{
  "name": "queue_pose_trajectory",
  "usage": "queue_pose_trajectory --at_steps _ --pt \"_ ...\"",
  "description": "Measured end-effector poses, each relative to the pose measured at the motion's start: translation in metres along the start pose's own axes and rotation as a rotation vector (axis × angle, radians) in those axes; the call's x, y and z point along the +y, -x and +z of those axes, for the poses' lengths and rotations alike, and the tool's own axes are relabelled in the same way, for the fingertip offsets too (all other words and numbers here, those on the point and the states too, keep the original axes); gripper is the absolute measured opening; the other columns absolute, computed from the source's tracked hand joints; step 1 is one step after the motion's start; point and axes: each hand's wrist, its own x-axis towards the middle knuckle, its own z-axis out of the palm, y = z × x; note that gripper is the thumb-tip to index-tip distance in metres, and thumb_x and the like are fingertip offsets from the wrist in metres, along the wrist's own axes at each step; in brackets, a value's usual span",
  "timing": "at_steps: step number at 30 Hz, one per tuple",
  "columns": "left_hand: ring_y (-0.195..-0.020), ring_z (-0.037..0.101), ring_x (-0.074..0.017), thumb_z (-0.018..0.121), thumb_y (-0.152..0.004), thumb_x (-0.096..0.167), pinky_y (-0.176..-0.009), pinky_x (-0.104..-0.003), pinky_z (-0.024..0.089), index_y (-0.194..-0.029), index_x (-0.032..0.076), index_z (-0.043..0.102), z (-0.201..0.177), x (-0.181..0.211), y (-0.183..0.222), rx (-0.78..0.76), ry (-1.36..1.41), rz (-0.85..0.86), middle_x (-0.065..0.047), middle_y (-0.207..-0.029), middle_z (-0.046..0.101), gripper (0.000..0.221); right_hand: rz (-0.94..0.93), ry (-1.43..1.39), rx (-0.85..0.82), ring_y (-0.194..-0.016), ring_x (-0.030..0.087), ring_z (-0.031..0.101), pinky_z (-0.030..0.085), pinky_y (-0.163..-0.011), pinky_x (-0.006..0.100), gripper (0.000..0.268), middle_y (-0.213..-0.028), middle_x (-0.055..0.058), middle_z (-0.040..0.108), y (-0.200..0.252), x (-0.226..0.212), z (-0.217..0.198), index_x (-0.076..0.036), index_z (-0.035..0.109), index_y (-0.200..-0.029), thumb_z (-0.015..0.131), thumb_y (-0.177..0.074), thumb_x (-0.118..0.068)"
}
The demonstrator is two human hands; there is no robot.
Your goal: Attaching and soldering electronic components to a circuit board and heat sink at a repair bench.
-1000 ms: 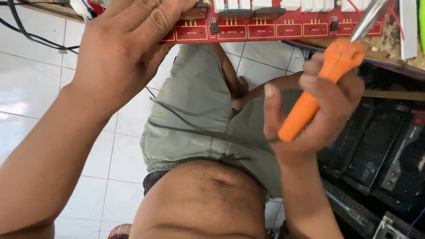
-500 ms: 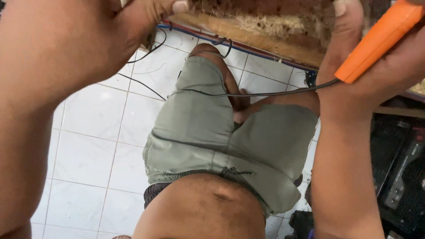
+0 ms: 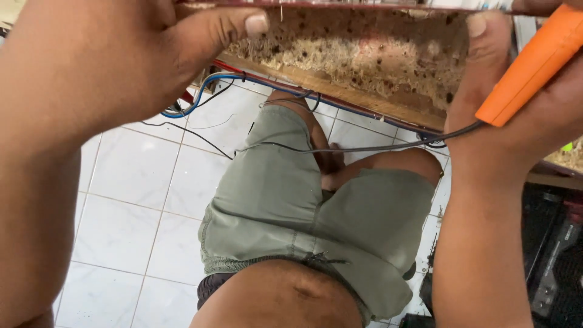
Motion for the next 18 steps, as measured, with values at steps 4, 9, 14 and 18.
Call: queue_pose_trajectory --at_steps 4,9,14,18 --pt "-0.073 0.037 -0.0265 0.07 -0.098 0.0 -0.066 -0.042 0.027 -0.094 0.004 0.05 -0.004 0.005 0.003 0.139 0.443 0.288 -0.009 -0.079 0.045 0.021 0.084 -0.275 0.042 -0.101 0.043 0.06 0.038 -0.13 0.049 0.031 -0.111 0.033 0.055 0.004 -0.009 0.003 0.004 0.039 -0.125 0.063 -0.118 -0.014" --pt "-0.147 0.052 -0.0369 0.065 -0.103 0.004 -0.11 -0.049 0.048 -0.149 0.002 0.055 0.015 0.01 0.017 0.258 0.545 0.384 -0.019 -0.152 0.061 0.047 0.054 -0.189 -0.047 -0.11 0.045 0.05 0.051 -0.107 0.064 0.03 -0.124 0.023 0.04 0.021 -0.02 -0.005 -0.006 0.033 -0.133 0.056 -0.12 -0.021" --pt "-0.15 0.05 -0.0336 0.064 -0.104 -0.001 -0.114 -0.05 0.051 -0.151 0.003 0.054 0.026 0.012 0.021 0.305 0.5 0.376 -0.011 -0.158 0.054 0.048 0.07 -0.228 -0.002 -0.105 0.044 0.051 0.052 -0.1 0.061 0.034 -0.118 0.027 0.043 0.02 -0.024 -0.002 -0.002 0.033 -0.124 0.057 -0.114 -0.024" --pt "-0.151 0.05 -0.0332 0.065 -0.098 -0.006 -0.113 -0.049 0.053 -0.152 0.005 0.053 0.029 0.011 0.021 0.321 0.517 0.369 -0.009 -0.157 0.055 0.057 0.077 -0.199 -0.017 -0.111 0.045 0.05 0.052 -0.112 0.067 0.033 -0.123 0.023 0.043 0.022 -0.023 -0.002 -0.009 0.033 -0.13 0.058 -0.116 -0.025"
